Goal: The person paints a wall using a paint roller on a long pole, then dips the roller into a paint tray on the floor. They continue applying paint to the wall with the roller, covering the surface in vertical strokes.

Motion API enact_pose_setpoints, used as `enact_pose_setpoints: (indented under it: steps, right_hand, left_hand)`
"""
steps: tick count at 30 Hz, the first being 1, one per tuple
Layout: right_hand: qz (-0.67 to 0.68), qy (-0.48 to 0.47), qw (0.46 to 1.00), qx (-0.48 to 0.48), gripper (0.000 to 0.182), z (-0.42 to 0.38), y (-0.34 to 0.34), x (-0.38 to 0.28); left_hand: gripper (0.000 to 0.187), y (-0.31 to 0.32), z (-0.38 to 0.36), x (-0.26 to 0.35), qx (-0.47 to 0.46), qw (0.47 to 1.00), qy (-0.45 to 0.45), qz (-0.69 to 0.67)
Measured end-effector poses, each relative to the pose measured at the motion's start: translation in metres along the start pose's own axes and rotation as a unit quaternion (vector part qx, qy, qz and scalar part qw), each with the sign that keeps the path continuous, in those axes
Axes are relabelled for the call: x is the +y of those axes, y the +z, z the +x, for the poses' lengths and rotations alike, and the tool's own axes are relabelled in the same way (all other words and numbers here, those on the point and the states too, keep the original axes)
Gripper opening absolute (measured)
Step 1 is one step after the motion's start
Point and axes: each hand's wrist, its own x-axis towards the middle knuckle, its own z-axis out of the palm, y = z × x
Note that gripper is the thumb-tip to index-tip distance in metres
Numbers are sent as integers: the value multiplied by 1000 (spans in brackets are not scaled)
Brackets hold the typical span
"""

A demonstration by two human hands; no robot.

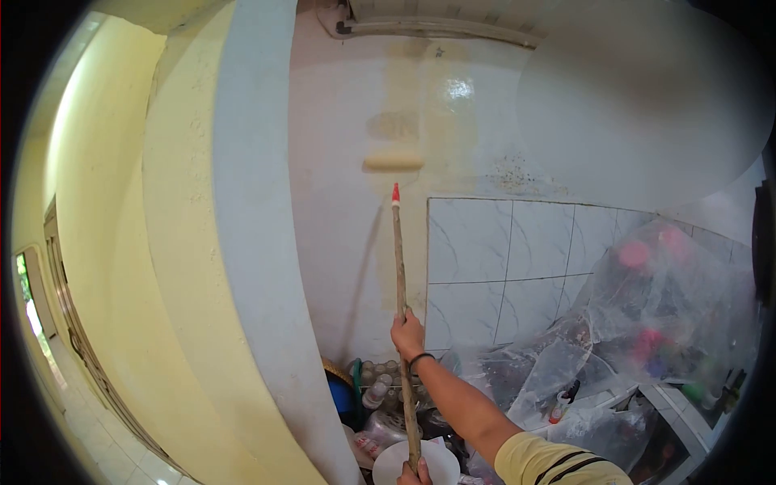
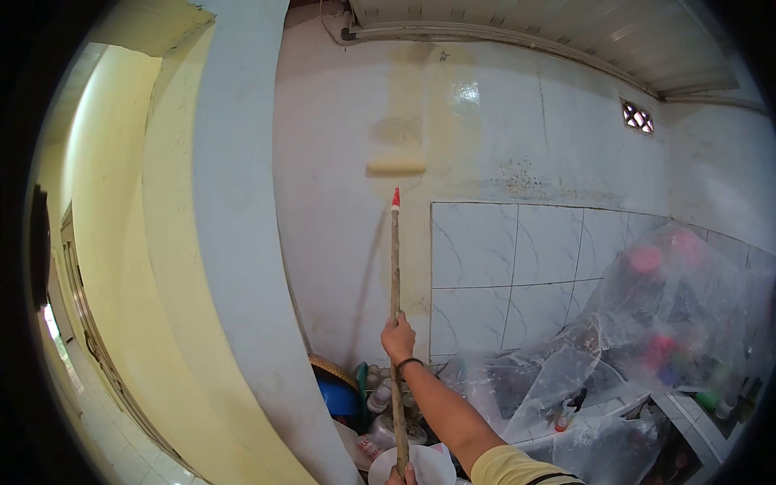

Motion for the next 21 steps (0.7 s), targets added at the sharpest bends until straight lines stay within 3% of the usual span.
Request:
enact_pose_setpoints:
  steps: [5, 9, 14, 21]
  right_hand:
    - [-55, -70, 992, 92, 48, -27, 41, 90]
    - [-87, -70, 989, 94, 50, -49, 52, 117]
    - [-40, 6, 999, 35, 52, -67, 34, 74]
    - [23, -14, 999, 48, 50, -9, 39, 19]
  left_hand:
    - [37, 0, -42, -48, 39, 999, 3, -28]
    - [38, -9, -48, -49, 29, 999, -24, -9]
    - [39, -19, -44, -43, 26, 999, -22, 5]
    - [40, -43, -4, -11, 54, 996, 44, 52]
